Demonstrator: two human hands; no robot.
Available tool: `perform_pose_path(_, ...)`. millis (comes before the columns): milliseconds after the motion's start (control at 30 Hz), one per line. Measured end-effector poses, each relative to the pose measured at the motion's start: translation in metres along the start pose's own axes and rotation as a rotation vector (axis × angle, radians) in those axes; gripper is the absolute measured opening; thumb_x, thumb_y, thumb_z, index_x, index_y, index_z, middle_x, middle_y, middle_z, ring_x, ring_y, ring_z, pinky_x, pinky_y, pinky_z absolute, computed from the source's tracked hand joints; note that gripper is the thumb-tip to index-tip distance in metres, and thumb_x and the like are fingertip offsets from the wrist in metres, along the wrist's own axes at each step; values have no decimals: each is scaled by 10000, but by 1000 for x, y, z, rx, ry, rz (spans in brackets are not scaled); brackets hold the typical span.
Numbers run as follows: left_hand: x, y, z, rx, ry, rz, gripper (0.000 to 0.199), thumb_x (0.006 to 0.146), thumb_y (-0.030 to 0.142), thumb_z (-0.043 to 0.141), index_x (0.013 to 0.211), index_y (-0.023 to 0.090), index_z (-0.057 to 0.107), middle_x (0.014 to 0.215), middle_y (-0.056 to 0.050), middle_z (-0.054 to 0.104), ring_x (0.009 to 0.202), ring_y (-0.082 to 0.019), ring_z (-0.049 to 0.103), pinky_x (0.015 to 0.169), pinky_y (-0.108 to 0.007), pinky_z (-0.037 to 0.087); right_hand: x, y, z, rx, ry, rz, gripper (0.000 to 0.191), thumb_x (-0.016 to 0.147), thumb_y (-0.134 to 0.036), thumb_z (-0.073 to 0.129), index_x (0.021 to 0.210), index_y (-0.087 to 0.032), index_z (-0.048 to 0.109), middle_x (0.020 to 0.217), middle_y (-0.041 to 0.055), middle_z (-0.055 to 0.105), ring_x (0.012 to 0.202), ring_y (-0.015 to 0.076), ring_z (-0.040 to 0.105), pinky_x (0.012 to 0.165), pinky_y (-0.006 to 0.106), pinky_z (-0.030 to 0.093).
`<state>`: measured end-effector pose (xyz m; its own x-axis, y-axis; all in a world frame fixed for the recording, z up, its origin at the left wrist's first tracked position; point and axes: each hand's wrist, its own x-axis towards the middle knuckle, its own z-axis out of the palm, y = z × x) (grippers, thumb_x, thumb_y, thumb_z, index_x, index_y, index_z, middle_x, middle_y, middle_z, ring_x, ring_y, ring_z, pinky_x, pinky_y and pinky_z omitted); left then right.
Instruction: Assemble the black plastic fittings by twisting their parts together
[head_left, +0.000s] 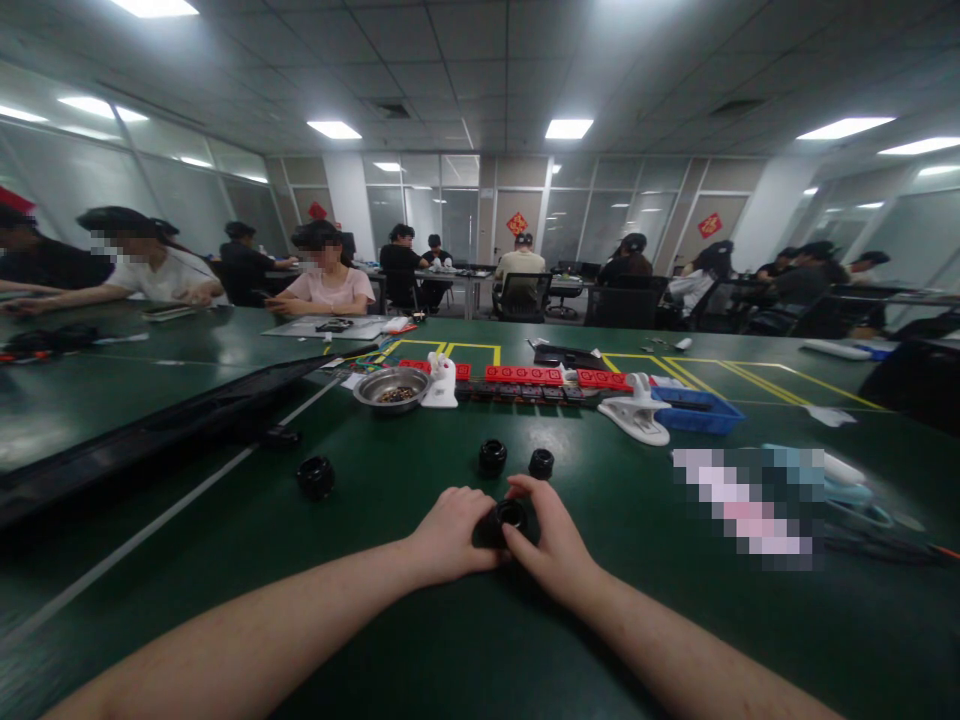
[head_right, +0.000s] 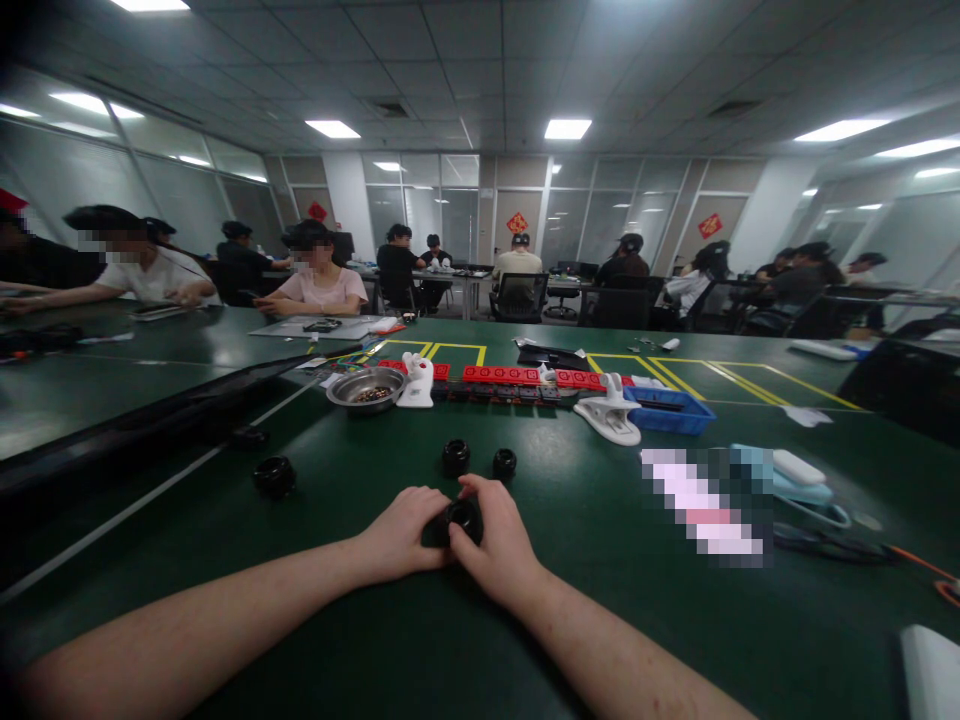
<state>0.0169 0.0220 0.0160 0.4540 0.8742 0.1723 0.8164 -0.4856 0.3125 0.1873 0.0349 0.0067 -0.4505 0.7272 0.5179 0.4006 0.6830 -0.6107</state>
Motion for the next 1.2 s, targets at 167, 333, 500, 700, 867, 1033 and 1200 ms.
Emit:
perform_pose_path(167, 0, 0, 0, -6, -9, -9, 320, 658, 445, 602, 837, 191, 522, 847, -17, 561, 802, -208, 506, 731, -327, 382, -2, -2, -3, 16, -29, -40, 459, 710, -167, 509, 1146, -177, 369, 1099, 95, 469, 1039, 226, 442, 913, 409, 360)
perform_pose_path(333, 0, 0, 2, -7, -4, -6, 303, 671, 432, 590, 838, 190, 517, 840, -14, 560, 796, -204, 505, 731, -326, 378, -1, -2, -3, -23, 4, -22, 456, 720, -243, 555, 1133, -182, 373, 1090, 99, 459, 1024, 238, 444, 888, 411, 375)
perform_pose_path(500, 1, -3, 5, 0, 13, 13, 320, 666, 444, 594, 845, 191, 519, 829, -10, 553, 784, -201, 501, 719, -319, 376, 0, 2, -1, -25, 29, 16, 418, 715, -225, 557, 1097, -186, 393, 949, 69, 500, 902, 214, 495, 815, 391, 420)
perform_pose_path(700, 1, -3, 5, 2, 28, 22, 318, 667, 454, 591, 817, 184, 512, 806, -11, 556, 762, -198, 503, 697, -313, 377, -1, -1, 0, 52, -6, -59, 445, 705, -113, 476, 1131, -190, 371, 1031, 75, 506, 987, 202, 480, 887, 387, 385)
perform_pose_path(867, 1, -3, 3, 1, 15, 16, 319, 667, 452, 591, 832, 189, 518, 845, -13, 556, 792, -201, 504, 715, -316, 374, 0, -1, -1, -8, 59, -23, 458, 698, -192, 557, 1119, -187, 379, 1050, 93, 484, 995, 232, 464, 874, 414, 386)
perform_pose_path(1033, 1, 0, 2, 5, 11, 21, 303, 676, 435, 585, 831, 183, 523, 827, -12, 557, 782, -200, 504, 705, -314, 376, -2, 2, 1, -22, 34, 7, 425, 696, -203, 562, 1088, -189, 398, 949, 67, 521, 898, 208, 508, 817, 392, 429)
perform_pose_path(1200, 1, 0, 2, -9, 9, 4, 337, 670, 450, 590, 852, 173, 528, 830, -21, 564, 784, -205, 510, 710, -319, 380, 1, -7, -6, -85, -17, -164, 472, 693, -141, 473, 1154, -166, 378, 1123, 106, 479, 1095, 241, 409, 923, 432, 360)
